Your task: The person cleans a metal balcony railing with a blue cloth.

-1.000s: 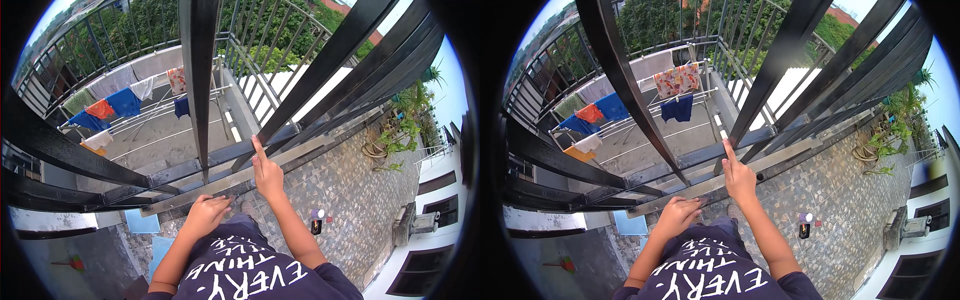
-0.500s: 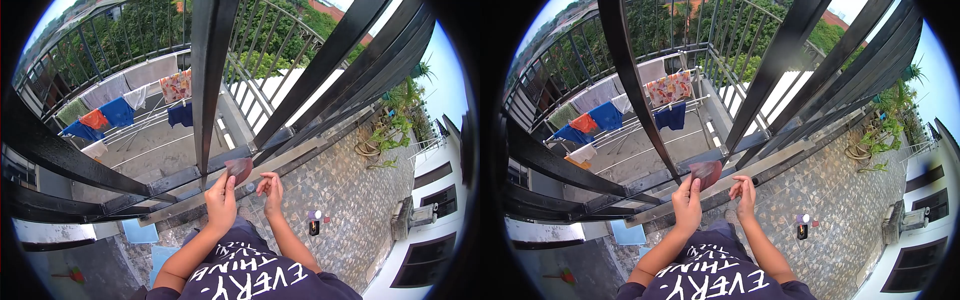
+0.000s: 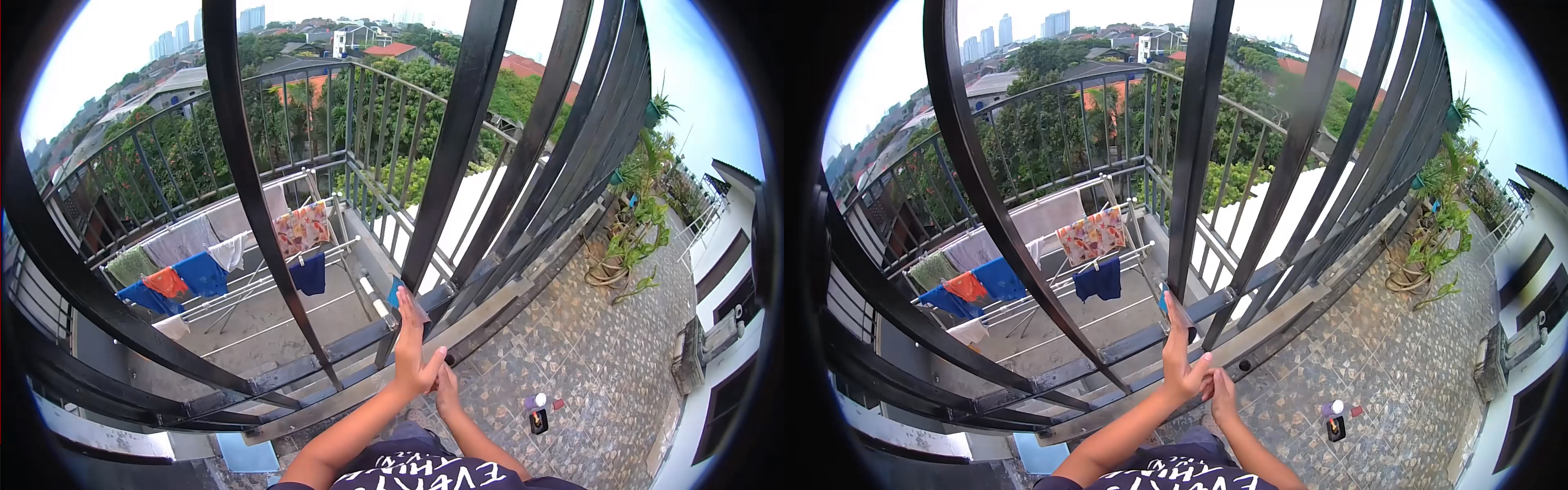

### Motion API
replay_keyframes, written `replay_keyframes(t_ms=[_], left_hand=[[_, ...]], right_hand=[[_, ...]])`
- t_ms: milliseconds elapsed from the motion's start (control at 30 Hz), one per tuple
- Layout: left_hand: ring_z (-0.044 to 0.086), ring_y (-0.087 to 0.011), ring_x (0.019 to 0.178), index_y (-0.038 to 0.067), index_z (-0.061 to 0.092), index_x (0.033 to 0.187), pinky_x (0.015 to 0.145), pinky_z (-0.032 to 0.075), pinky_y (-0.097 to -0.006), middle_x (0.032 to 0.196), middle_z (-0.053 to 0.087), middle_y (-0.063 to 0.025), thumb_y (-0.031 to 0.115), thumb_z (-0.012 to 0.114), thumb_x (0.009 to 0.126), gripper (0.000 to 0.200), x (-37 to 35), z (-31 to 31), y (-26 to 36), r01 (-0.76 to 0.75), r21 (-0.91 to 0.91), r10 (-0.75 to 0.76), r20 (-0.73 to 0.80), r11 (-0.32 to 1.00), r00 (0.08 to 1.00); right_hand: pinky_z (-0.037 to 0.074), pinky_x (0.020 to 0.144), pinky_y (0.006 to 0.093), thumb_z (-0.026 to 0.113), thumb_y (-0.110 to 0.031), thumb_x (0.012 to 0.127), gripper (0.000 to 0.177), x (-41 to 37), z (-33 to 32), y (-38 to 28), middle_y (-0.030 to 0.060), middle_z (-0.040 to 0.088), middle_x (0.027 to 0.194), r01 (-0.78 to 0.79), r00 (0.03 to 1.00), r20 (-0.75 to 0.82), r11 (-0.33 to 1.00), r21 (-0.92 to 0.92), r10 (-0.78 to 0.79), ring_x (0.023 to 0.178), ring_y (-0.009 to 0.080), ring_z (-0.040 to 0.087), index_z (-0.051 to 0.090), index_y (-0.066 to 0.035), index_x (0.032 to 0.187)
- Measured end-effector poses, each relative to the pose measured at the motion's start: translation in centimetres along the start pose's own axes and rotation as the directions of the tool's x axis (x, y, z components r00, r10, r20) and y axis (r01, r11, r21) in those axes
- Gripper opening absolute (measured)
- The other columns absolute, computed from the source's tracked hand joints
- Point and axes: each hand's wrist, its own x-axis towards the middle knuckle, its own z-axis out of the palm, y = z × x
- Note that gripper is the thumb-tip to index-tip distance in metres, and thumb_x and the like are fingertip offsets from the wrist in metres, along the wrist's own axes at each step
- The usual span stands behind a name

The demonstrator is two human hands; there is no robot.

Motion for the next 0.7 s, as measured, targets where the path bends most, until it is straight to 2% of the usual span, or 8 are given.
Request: replay_keyframes(t_ms=[67,100,200,267,300,367,467,700], left_hand=[[0.005,-0.0477,0.152,-0.014,0.021,0.153,0.122,0.015,-0.0506,0.160,0.014,-0.0369,0.012,0.057,0.080,0.085,3.5,-0.3,2.9,-0.243,0.040,0.233,0.176,0.969,0.956],[0.009,-0.0521,0.150,-0.015,0.020,0.153,0.122,0.015,-0.0521,0.158,0.016,-0.0393,0.014,0.059,0.083,0.084,5.1,1.0,5.3,-0.167,-0.086,0.179,0.152,0.982,0.972],[0.025,-0.0552,0.145,-0.015,0.016,0.153,0.121,0.019,-0.0494,0.153,0.024,-0.0432,0.017,0.061,0.089,0.084,8.5,4.6,6.1,-0.033,0.382,0.091,-0.133,0.924,0.987],[0.025,-0.0510,0.147,-0.015,0.016,0.153,0.121,0.022,-0.0482,0.156,0.023,-0.0394,0.009,0.056,0.088,0.080,7.9,4.8,4.0,-0.041,0.323,0.107,-0.189,0.945,0.976],[0.023,-0.0478,0.149,-0.015,0.015,0.153,0.121,0.021,-0.0463,0.159,0.020,-0.0363,0.006,0.053,0.087,0.079,7.3,4.4,3.9,-0.135,0.290,0.186,-0.158,0.948,0.970],[0.051,-0.0437,0.134,-0.013,0.043,0.143,0.117,0.030,-0.0525,0.140,0.054,-0.0313,0.000,0.049,0.084,0.061,4.4,4.8,3.3,-0.303,0.279,0.317,-0.006,0.911,0.948],[0.067,-0.0348,0.117,-0.005,0.065,0.119,0.116,0.033,-0.0530,0.110,0.074,-0.0173,-0.005,0.051,0.082,0.040,-1.0,5.1,2.9,-0.362,0.252,0.286,0.293,0.897,0.912],[0.072,-0.0259,0.095,-0.004,0.062,0.117,0.098,0.049,-0.0385,0.098,0.074,-0.0169,-0.002,0.053,0.086,0.032,-11.4,4.3,-1.4,0.384,0.249,-0.440,0.232,0.889,0.868]], right_hand=[[0.042,0.054,0.0231,0.041,-0.051,0.106,0.052,1.5,-0.3,0.6,0.0012,0.057,0.071,-0.067,0.997,-0.028,0.998,0.011,0.067,0.056,0.0095,0.053,0.061,-0.005,0.093],[0.042,0.054,0.0230,0.041,-0.051,0.106,0.051,2.5,0.1,0.4,0.0013,0.057,0.071,0.006,0.999,-0.038,1.000,0.004,-0.006,0.057,0.0094,0.053,0.061,-0.005,0.094],[0.043,0.055,0.0238,0.040,-0.046,0.107,0.046,3.8,-0.6,-1.2,0.0011,0.058,0.074,0.082,0.996,0.028,0.996,-0.015,-0.082,0.059,0.0086,0.054,0.060,-0.006,0.099],[0.045,0.057,0.0245,0.040,-0.042,0.108,0.041,5.0,-0.1,-3.5,0.0011,0.060,0.078,0.062,0.996,0.054,0.980,0.187,-0.073,0.062,0.0078,0.055,0.060,-0.006,0.103],[0.045,0.058,0.0242,0.040,-0.041,0.108,0.040,5.3,0.4,-5.7,0.0009,0.060,0.080,0.070,0.994,0.070,0.978,0.197,-0.086,0.064,0.0077,0.055,0.060,-0.007,0.103],[0.046,0.063,0.0227,0.041,-0.038,0.108,0.036,6.0,-0.9,-5.9,-0.0001,0.061,0.083,0.128,0.983,0.104,0.967,0.222,-0.154,0.068,0.0067,0.056,0.059,-0.007,0.104],[0.044,0.063,0.0221,0.051,-0.029,0.104,0.025,6.3,-3.3,-2.8,-0.0001,0.061,0.083,0.201,0.977,0.024,0.961,0.190,-0.210,0.069,0.0056,0.054,0.061,-0.006,0.101],[0.044,0.054,0.0236,0.054,-0.016,0.096,0.015,-0.1,-12.1,5.3,0.0023,0.063,0.077,-0.381,0.912,-0.084,0.907,0.180,0.400,0.057,0.0085,0.054,0.064,-0.007,0.102]])
